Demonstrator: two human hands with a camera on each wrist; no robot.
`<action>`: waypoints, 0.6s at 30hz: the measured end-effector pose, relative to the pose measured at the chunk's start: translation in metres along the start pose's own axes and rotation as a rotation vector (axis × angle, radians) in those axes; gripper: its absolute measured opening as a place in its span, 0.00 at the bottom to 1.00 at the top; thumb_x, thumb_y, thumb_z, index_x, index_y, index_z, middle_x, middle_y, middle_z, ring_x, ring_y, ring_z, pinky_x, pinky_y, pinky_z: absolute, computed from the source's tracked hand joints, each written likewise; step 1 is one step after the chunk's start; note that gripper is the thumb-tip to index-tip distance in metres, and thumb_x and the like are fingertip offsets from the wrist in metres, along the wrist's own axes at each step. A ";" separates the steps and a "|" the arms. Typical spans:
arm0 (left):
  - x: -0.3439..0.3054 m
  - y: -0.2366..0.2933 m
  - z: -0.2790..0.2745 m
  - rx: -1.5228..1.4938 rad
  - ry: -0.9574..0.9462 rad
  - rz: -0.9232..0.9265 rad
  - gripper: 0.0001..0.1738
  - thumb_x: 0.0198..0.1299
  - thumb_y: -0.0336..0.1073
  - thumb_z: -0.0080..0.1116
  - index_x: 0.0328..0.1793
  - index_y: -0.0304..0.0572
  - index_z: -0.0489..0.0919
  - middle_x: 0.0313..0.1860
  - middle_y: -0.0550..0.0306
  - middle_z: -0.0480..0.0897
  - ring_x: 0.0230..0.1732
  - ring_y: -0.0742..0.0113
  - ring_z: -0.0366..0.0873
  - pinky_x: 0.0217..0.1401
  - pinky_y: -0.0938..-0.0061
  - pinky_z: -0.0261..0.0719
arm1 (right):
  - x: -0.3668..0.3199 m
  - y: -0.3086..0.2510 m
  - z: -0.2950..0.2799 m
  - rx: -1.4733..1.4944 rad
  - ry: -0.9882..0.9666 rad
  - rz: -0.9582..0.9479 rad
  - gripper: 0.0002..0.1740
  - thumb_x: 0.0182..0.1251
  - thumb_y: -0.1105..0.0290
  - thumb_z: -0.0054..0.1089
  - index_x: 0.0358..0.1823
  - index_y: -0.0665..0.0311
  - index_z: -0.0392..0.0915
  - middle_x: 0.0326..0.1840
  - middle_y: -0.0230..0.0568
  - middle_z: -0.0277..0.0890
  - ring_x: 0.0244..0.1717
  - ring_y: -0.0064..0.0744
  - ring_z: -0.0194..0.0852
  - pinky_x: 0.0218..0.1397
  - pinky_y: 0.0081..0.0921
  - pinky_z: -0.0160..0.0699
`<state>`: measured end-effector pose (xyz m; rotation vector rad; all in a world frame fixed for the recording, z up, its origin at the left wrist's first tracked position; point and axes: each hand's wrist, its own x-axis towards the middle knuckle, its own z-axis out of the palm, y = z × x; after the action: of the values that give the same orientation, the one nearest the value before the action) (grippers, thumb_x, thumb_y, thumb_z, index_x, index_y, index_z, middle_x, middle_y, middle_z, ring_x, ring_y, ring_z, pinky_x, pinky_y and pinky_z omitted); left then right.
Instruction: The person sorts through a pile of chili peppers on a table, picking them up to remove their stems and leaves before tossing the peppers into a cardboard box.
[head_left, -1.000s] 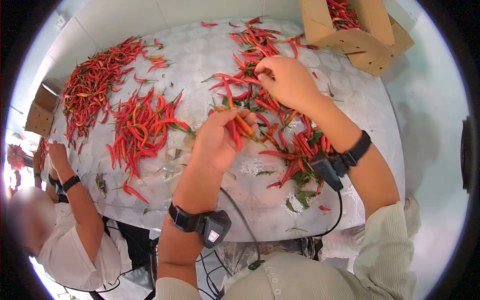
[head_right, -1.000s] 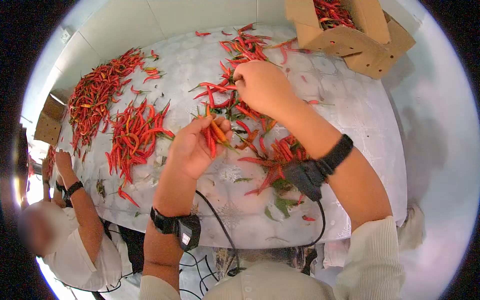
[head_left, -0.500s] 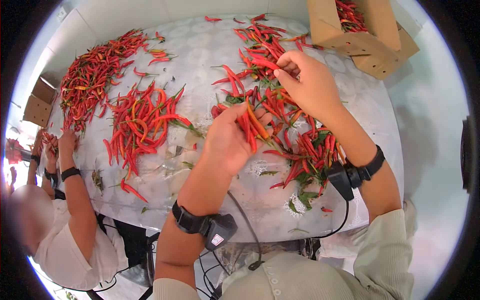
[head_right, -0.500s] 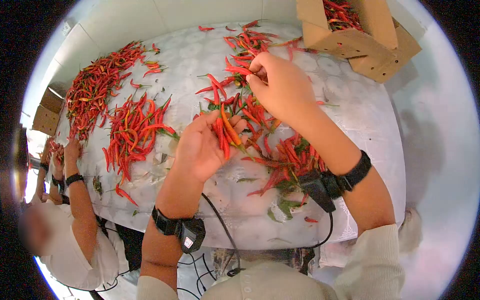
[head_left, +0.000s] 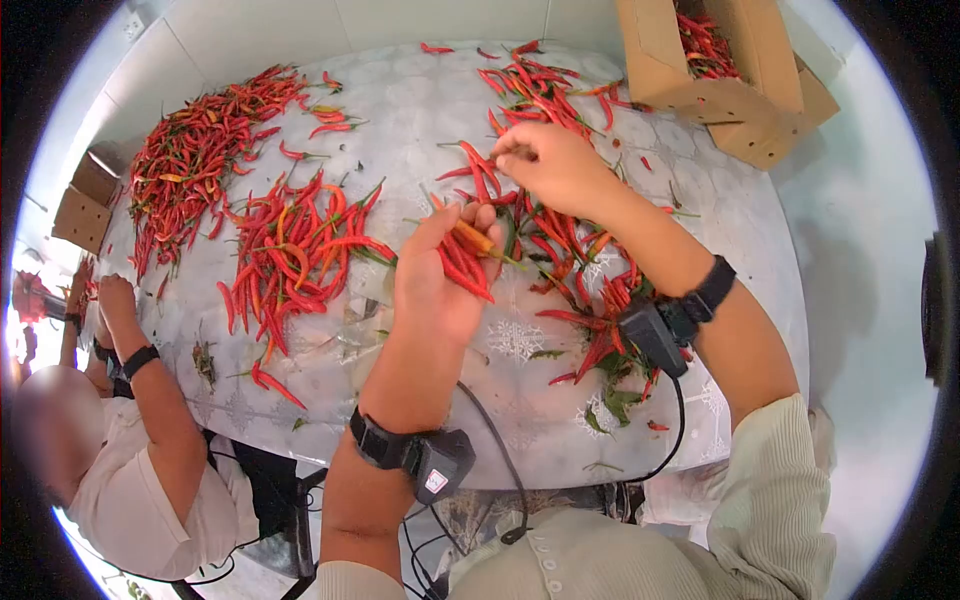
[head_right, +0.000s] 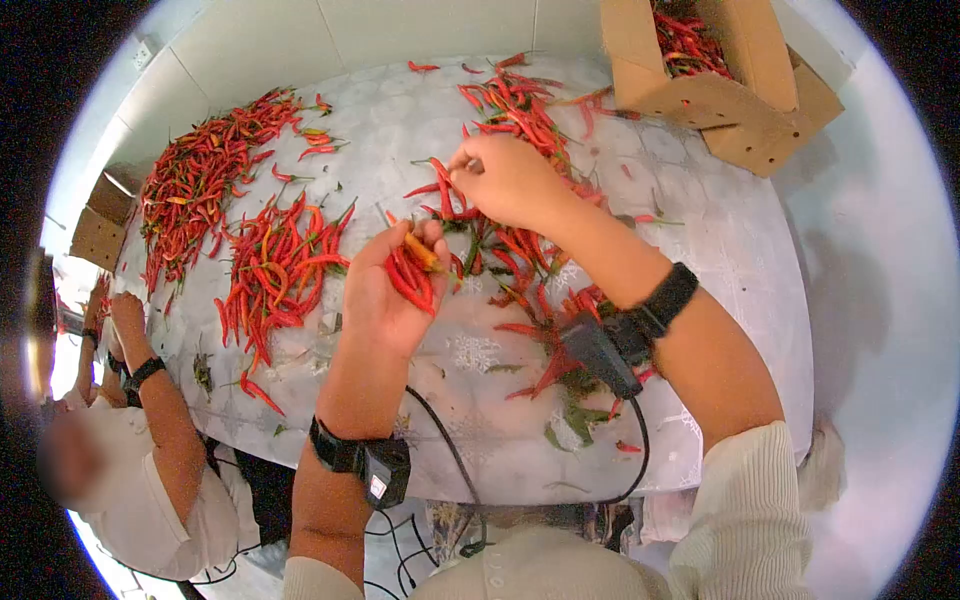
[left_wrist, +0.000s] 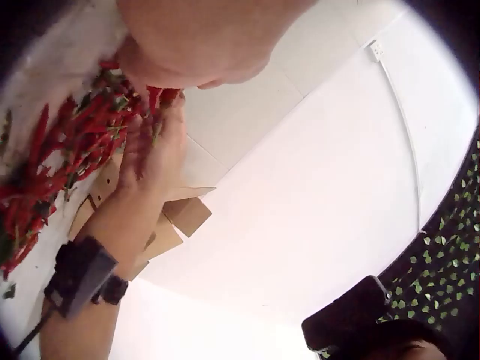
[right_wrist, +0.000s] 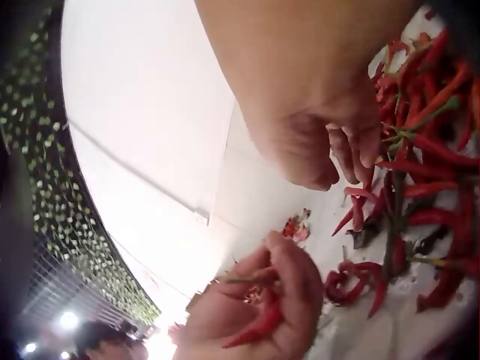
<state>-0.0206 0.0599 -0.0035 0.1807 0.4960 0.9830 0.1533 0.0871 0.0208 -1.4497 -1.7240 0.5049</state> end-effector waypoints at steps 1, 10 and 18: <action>0.001 0.002 0.001 -0.007 0.039 0.030 0.07 0.65 0.33 0.47 0.42 0.36 0.71 0.38 0.51 0.78 0.40 0.60 0.78 0.45 0.68 0.82 | 0.005 0.005 0.003 -0.097 -0.022 0.002 0.13 0.57 0.62 0.59 0.32 0.66 0.80 0.29 0.48 0.79 0.33 0.43 0.79 0.37 0.35 0.76; -0.003 0.005 0.005 0.015 0.218 0.111 0.05 0.62 0.31 0.49 0.38 0.37 0.69 0.35 0.51 0.77 0.37 0.59 0.77 0.44 0.63 0.81 | 0.032 -0.005 0.028 -0.656 -0.242 0.248 0.18 0.44 0.60 0.65 0.35 0.65 0.82 0.38 0.49 0.81 0.41 0.48 0.80 0.42 0.42 0.79; 0.003 -0.002 0.000 0.042 0.170 0.054 0.05 0.62 0.32 0.50 0.35 0.39 0.69 0.30 0.51 0.76 0.34 0.58 0.76 0.39 0.64 0.78 | 0.018 0.003 -0.014 -0.265 -0.366 0.269 0.15 0.47 0.65 0.66 0.33 0.68 0.79 0.29 0.38 0.79 0.32 0.27 0.77 0.34 0.26 0.74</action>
<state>-0.0180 0.0611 -0.0053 0.1488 0.6707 1.0461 0.1662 0.1017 0.0328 -1.8865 -1.9444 0.7448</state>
